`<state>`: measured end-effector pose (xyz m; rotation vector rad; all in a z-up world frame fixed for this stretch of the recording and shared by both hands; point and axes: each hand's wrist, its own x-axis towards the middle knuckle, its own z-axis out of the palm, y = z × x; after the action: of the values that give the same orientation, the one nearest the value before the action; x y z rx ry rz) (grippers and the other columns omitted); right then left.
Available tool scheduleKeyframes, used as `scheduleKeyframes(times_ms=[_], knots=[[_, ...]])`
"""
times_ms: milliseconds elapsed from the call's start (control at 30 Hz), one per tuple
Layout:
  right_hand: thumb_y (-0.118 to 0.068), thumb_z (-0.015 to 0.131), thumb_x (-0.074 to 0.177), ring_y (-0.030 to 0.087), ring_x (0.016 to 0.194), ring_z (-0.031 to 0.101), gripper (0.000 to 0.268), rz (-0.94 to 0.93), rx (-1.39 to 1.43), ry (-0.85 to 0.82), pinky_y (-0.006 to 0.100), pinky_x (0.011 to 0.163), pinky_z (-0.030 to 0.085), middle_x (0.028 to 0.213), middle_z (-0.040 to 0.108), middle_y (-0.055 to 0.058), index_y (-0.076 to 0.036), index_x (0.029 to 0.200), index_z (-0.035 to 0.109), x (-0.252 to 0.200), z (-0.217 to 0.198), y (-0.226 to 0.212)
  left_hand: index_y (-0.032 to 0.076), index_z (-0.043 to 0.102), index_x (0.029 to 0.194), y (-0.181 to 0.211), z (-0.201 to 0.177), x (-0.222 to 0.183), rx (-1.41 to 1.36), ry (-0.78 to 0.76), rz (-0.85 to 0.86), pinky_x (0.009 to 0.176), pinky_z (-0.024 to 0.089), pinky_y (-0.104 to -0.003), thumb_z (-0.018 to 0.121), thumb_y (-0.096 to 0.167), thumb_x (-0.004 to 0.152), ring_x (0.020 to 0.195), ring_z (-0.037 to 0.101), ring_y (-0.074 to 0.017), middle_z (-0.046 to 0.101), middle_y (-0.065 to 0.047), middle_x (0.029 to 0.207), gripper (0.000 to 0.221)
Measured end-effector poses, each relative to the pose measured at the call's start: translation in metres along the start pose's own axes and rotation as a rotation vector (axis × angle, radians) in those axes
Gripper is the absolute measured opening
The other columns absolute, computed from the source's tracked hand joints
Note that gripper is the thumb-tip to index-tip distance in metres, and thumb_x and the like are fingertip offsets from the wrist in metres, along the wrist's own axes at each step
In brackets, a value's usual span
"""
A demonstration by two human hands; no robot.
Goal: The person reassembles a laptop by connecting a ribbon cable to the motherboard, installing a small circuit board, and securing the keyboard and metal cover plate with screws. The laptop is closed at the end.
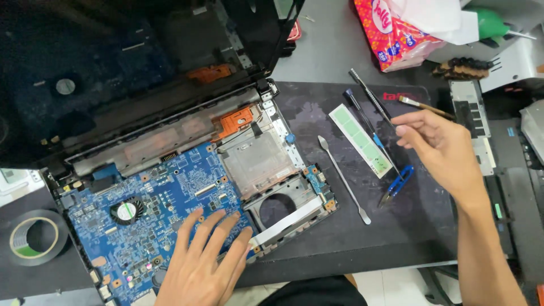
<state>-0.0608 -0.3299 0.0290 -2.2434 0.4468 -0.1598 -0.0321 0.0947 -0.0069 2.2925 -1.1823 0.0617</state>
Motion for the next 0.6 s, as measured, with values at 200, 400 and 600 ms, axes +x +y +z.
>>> scheduleKeyframes(times_ms=[200,400,600], knots=[[-0.006,0.065,0.100,0.011,0.087,0.069,0.022,0.035,-0.026,-0.009,0.026,0.078,0.056,0.097,0.074,0.006,0.000,0.120,0.071,-0.005,0.013,-0.007,0.005,0.067,0.115,0.004,0.001,0.005,-0.020,0.005,0.007,0.107,0.035,-0.062,0.076,0.021,0.079,0.120,0.057,-0.0376,0.063,-0.018,0.120,0.041],[0.001,0.072,0.097,0.025,0.096,0.073,0.026,-0.278,-0.374,0.153,0.034,0.083,0.057,0.111,0.070,0.018,0.003,0.123,0.069,0.025,0.018,-0.020,0.005,0.067,0.115,0.008,-0.005,0.001,0.014,0.041,-0.042,0.108,0.034,-0.062,0.072,0.017,0.079,0.120,0.056,-0.0368,0.063,-0.017,0.121,0.038],[-0.003,0.075,0.092,0.027,0.089,0.072,0.033,-0.229,-0.474,-0.002,0.036,0.081,0.056,0.101,0.072,0.016,0.002,0.125,0.070,0.058,0.027,-0.005,0.006,0.065,0.121,0.011,-0.010,-0.005,-0.010,0.172,-0.175,0.112,0.035,-0.058,0.072,0.012,0.088,0.122,0.056,-0.0346,0.062,-0.013,0.121,0.034]])
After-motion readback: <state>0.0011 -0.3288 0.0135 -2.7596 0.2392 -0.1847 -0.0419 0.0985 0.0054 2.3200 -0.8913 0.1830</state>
